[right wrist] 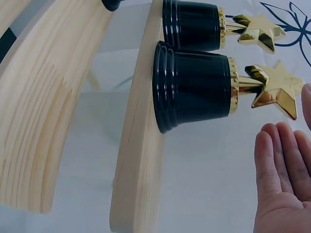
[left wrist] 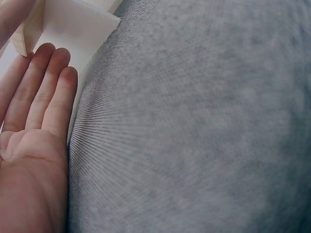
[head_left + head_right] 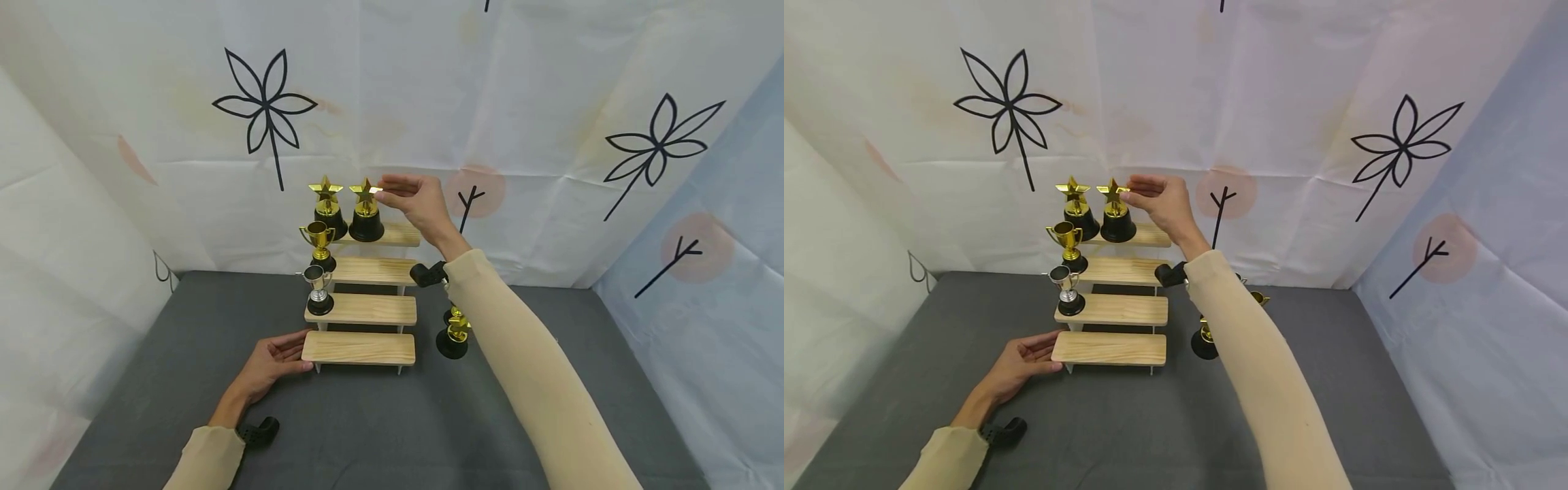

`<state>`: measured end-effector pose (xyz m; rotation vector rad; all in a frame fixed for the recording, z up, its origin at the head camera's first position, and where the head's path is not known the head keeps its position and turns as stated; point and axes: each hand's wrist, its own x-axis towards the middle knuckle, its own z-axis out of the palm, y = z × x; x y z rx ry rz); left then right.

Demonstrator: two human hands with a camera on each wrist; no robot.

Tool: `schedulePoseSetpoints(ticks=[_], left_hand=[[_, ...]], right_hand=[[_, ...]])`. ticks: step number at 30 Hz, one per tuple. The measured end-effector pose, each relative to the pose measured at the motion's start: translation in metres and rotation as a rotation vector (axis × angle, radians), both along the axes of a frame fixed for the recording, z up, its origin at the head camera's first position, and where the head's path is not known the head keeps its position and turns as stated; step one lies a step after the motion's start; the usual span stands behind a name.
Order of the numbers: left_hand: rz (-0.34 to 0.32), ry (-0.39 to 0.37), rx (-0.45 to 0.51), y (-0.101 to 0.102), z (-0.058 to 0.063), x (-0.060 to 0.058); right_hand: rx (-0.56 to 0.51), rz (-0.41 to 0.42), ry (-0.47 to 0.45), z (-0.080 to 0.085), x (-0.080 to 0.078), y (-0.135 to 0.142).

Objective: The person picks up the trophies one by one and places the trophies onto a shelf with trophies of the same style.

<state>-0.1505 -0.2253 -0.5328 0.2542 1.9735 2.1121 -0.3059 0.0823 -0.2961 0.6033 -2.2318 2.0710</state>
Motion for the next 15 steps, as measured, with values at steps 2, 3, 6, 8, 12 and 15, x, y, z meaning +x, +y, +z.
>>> schedulePoseSetpoints(ticks=[2,3,6,8,12,15], left_hand=[[0.001,-0.004,0.001,0.000,0.000,0.000],[0.002,-0.004,0.000,0.000,0.000,0.000],[0.006,-0.007,-0.005,0.001,-0.001,0.000],[0.010,-0.009,-0.011,0.000,-0.001,0.000],[0.012,-0.010,-0.019,0.000,-0.002,0.000],[0.008,-0.010,-0.018,0.000,-0.001,-0.001]], right_hand=[[-0.011,-0.002,0.004,0.000,0.001,0.003],[-0.016,-0.002,0.005,0.000,0.002,0.004],[-0.027,-0.005,0.009,-0.001,0.004,0.009],[-0.033,-0.006,0.011,-0.001,0.005,0.012],[-0.053,-0.010,0.013,-0.001,0.009,0.018],[-0.071,-0.017,0.017,-0.001,0.013,0.023]])
